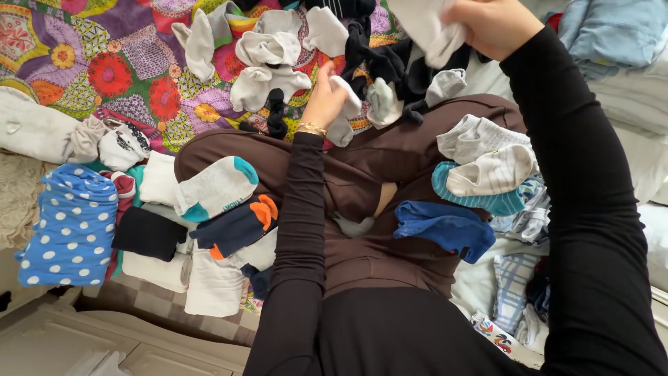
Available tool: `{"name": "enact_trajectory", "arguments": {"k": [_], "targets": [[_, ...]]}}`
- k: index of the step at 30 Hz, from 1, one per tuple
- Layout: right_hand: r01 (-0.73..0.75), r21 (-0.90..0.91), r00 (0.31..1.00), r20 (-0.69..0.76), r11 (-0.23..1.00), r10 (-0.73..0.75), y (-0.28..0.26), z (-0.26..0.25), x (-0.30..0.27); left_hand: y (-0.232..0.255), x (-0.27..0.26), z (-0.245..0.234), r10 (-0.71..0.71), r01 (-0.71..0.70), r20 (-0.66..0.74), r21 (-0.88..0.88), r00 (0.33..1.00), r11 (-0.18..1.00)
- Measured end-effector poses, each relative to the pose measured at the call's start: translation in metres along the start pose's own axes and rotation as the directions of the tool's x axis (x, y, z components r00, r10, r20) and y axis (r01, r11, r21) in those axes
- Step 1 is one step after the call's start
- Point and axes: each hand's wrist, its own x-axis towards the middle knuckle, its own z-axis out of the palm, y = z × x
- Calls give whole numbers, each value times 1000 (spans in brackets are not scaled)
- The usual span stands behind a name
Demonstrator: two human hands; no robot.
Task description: Sorting and pairing different colored socks on a bed.
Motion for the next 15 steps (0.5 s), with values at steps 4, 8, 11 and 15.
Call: {"name": "enact_trajectory", "arguments": {"k": [4,8,11,15], "targets": [[-40,0,984,-174,999,39,-4,15,3,24,-28,0,40,13,-83,555,996,832],[-30,-64,983,-181,998,18,-5,26,-2,45,-43,-3,97,48,-186,649,978,759],[-46,-57,983,-181,997,35,-9,39,-1,41,-44,-8,200,-73,-258,432,945,899],[-31,-47,984,-175,998,22,-6,36,1,27,-37,-12,192,-280,-287,-307,939,909]]}}
